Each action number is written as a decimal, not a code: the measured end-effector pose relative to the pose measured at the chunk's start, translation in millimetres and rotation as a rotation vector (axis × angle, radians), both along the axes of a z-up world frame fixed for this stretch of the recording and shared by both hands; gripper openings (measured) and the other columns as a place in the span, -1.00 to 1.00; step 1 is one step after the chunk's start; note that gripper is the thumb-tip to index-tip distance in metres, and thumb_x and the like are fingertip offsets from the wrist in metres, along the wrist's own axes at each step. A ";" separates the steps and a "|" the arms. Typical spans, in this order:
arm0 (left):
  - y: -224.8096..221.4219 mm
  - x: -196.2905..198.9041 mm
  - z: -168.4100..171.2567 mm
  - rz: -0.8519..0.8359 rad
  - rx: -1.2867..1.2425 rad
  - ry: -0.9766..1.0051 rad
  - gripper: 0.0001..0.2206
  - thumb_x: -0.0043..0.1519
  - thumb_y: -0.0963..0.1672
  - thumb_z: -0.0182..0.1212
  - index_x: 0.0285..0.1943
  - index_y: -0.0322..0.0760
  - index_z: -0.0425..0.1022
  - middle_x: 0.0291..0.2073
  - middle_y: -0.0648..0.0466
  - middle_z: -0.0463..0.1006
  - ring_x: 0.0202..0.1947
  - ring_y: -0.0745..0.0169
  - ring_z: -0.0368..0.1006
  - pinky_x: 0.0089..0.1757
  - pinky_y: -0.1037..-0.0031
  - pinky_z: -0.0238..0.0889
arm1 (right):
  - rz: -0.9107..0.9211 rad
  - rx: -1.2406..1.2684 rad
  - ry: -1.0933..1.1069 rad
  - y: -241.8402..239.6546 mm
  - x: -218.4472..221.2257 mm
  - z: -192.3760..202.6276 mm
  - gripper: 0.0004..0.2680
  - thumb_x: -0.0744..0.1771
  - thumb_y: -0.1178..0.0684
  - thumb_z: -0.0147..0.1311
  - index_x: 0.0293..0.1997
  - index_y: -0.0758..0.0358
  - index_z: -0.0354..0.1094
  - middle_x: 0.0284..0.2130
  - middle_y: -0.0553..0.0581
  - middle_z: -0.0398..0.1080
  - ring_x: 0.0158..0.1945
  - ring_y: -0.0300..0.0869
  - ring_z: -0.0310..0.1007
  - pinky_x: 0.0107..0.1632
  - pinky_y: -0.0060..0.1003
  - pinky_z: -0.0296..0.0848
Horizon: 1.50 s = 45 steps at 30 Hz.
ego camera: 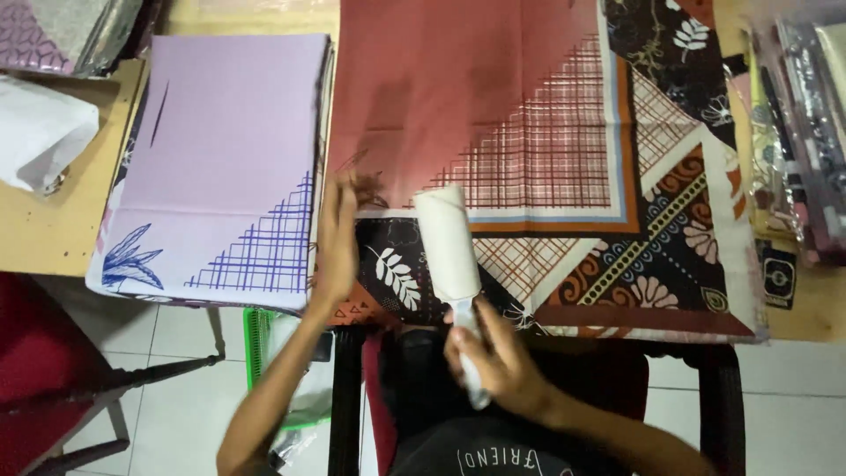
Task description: The person is cleaning a piece of patterned fabric with a lint roller and then folding it neatly on a table.
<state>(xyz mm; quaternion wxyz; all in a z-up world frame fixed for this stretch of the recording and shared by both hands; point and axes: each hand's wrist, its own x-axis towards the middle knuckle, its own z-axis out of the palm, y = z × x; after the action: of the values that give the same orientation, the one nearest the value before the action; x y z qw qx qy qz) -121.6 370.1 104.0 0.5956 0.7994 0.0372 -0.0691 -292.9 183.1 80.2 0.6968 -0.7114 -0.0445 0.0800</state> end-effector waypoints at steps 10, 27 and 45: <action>-6.0 -40.4 -29.9 -0.501 0.713 -0.554 -0.48 0.48 0.02 -0.44 0.56 -0.28 0.09 0.58 0.00 -0.02 0.58 0.00 -0.14 0.42 0.14 -0.22 | -0.365 0.304 0.555 28.4 -30.2 -30.8 -0.76 0.38 -0.11 -0.02 -0.13 0.31 0.31 -0.77 0.10 0.17 -0.81 -0.25 0.05 -0.79 -0.38 0.08; -13.5 -42.3 -27.8 -0.555 0.920 -0.474 -0.40 0.44 0.09 -0.32 0.65 -0.12 -0.17 0.63 0.07 -0.22 0.61 0.10 -0.35 0.43 0.14 -0.40 | -0.908 0.071 0.357 -158.7 -103.4 -14.2 -0.81 0.40 -0.02 -0.03 -0.31 0.27 0.29 -0.80 -0.03 0.04 -0.79 -0.31 -0.10 -0.70 -0.39 -0.13; -19.8 -40.0 -47.7 -0.517 1.014 -0.498 -0.19 0.23 0.33 -0.34 0.63 0.16 -0.26 0.62 0.19 -0.34 0.61 0.00 -0.50 0.37 -0.15 -0.55 | -0.949 0.274 0.512 -168.9 -136.9 -75.0 -0.79 0.37 -0.01 0.04 -0.18 0.42 0.35 -0.82 0.09 0.00 -0.84 -0.19 -0.08 -0.77 -0.27 -0.14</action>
<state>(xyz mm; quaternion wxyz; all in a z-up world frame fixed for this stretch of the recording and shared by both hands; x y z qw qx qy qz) -161.6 350.3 56.3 0.0965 0.9582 -0.2694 0.0040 -429.8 14.2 5.2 0.7310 -0.5142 0.4416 -0.0789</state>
